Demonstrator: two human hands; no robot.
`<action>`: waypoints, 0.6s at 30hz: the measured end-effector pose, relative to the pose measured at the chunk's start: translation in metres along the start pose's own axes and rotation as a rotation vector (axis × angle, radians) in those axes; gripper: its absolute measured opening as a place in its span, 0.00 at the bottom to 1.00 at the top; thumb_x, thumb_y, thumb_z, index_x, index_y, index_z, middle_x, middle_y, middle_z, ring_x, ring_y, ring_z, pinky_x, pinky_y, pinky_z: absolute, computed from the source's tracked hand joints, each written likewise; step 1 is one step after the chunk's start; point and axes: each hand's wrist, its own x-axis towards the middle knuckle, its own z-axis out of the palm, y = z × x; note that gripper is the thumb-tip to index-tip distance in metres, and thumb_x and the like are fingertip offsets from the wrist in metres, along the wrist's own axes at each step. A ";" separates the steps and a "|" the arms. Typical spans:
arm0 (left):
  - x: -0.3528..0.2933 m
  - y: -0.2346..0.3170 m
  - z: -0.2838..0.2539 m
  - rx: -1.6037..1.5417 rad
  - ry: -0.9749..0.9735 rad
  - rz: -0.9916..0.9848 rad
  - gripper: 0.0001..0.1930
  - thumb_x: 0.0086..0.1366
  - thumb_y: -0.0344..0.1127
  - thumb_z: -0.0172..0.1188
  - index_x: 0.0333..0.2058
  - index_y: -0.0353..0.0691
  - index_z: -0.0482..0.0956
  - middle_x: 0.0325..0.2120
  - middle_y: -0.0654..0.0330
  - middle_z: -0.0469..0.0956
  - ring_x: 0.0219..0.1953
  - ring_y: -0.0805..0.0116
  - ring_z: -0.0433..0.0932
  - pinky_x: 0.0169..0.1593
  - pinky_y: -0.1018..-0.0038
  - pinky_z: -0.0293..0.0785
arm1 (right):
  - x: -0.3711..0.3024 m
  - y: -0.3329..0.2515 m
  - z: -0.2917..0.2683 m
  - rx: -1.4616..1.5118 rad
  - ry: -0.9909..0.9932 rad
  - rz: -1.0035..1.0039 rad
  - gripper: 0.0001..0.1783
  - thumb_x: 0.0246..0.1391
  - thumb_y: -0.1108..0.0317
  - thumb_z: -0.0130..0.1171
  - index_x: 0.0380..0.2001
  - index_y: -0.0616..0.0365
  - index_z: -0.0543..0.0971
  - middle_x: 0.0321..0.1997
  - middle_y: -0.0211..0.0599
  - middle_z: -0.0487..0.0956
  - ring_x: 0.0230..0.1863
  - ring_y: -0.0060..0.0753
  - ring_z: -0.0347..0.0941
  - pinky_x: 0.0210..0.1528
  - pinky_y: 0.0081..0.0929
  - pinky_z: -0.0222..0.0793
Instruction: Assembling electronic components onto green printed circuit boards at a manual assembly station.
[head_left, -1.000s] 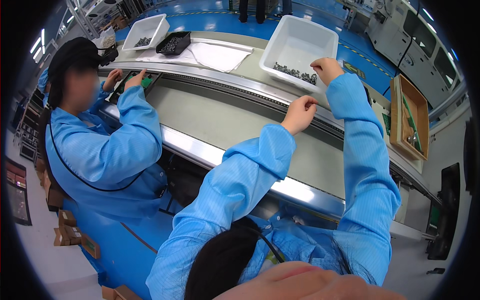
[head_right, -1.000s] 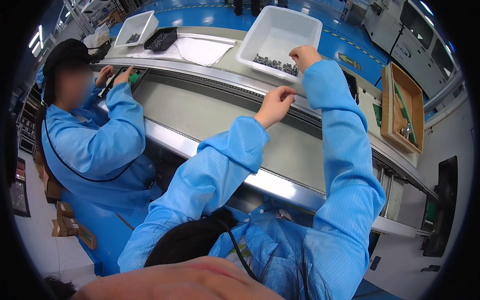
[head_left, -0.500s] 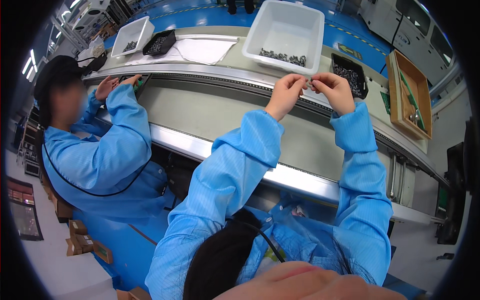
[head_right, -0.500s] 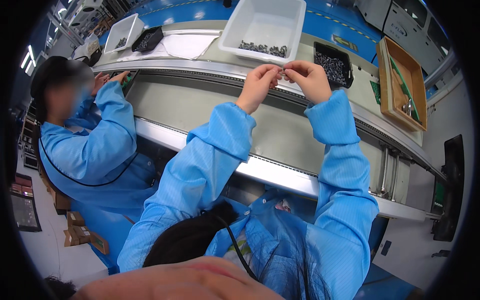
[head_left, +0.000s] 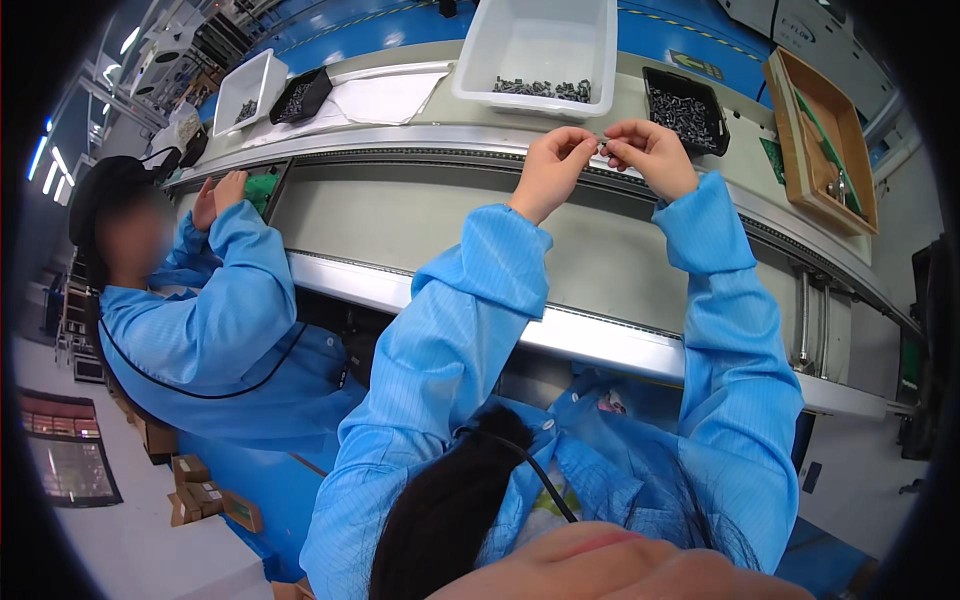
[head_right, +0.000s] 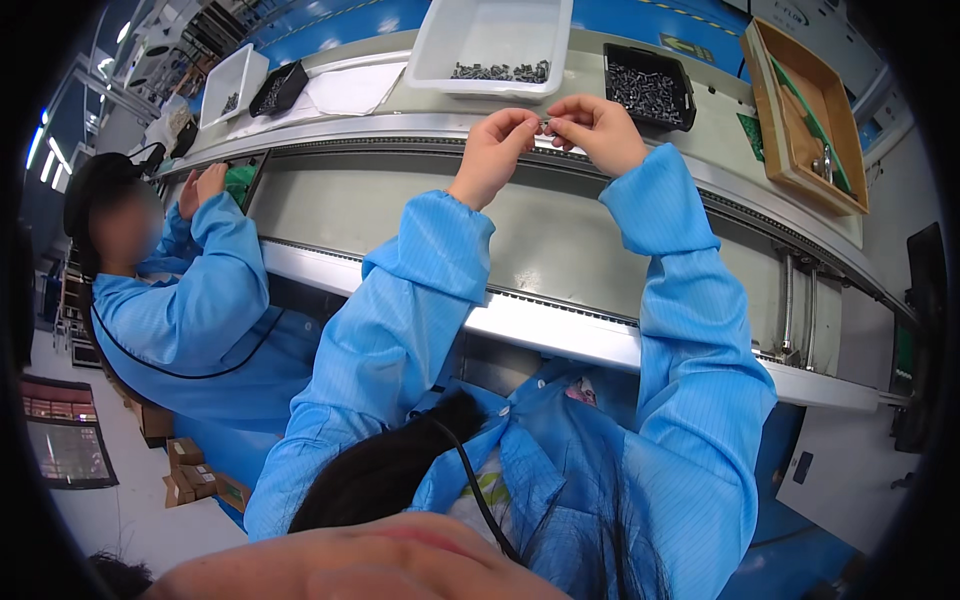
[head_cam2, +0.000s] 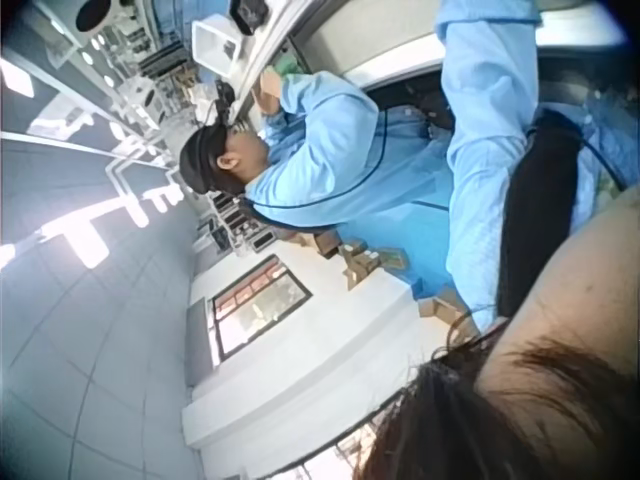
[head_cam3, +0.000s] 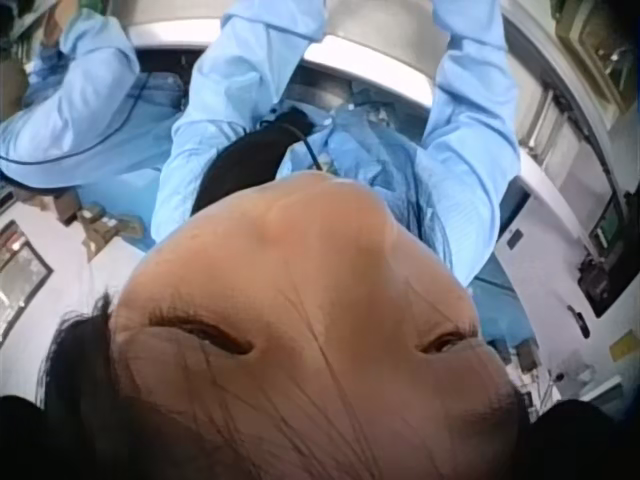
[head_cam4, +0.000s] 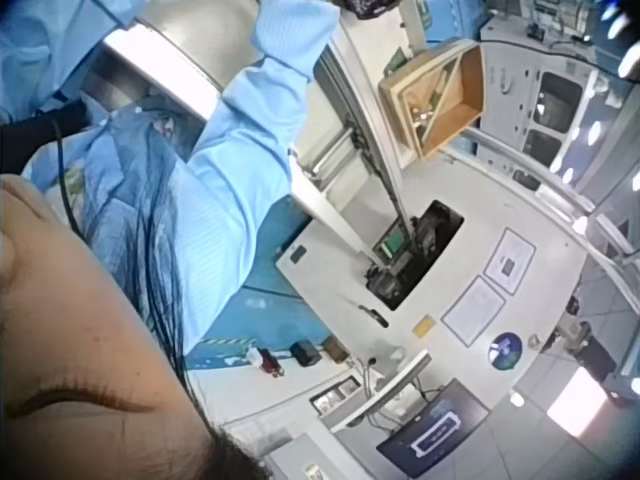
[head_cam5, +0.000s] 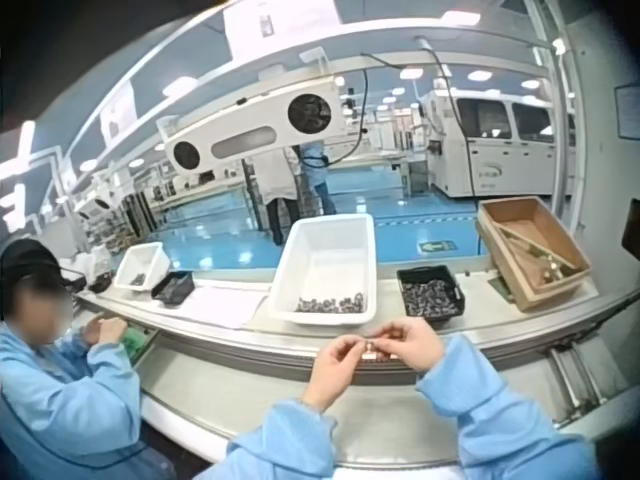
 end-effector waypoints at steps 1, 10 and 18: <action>0.000 -0.001 0.000 0.005 -0.003 0.002 0.06 0.63 0.30 0.54 0.36 0.35 0.77 0.27 0.64 0.76 0.29 0.79 0.69 0.33 0.86 0.66 | 0.000 0.001 -0.001 0.000 -0.006 -0.005 0.08 0.54 0.78 0.55 0.38 0.68 0.76 0.30 0.41 0.79 0.30 0.25 0.74 0.34 0.16 0.72; -0.002 0.001 0.003 0.094 0.052 -0.002 0.05 0.60 0.30 0.56 0.32 0.35 0.78 0.23 0.65 0.74 0.25 0.80 0.67 0.29 0.85 0.63 | -0.002 0.006 -0.004 0.002 -0.052 0.071 0.09 0.55 0.76 0.54 0.39 0.69 0.76 0.29 0.40 0.78 0.27 0.24 0.73 0.31 0.15 0.72; -0.003 0.003 0.004 0.201 0.105 0.078 0.05 0.58 0.30 0.57 0.28 0.35 0.78 0.20 0.66 0.73 0.23 0.80 0.66 0.27 0.85 0.63 | -0.003 0.002 0.002 0.029 -0.027 0.190 0.08 0.56 0.75 0.53 0.38 0.68 0.77 0.28 0.39 0.78 0.26 0.21 0.72 0.30 0.13 0.70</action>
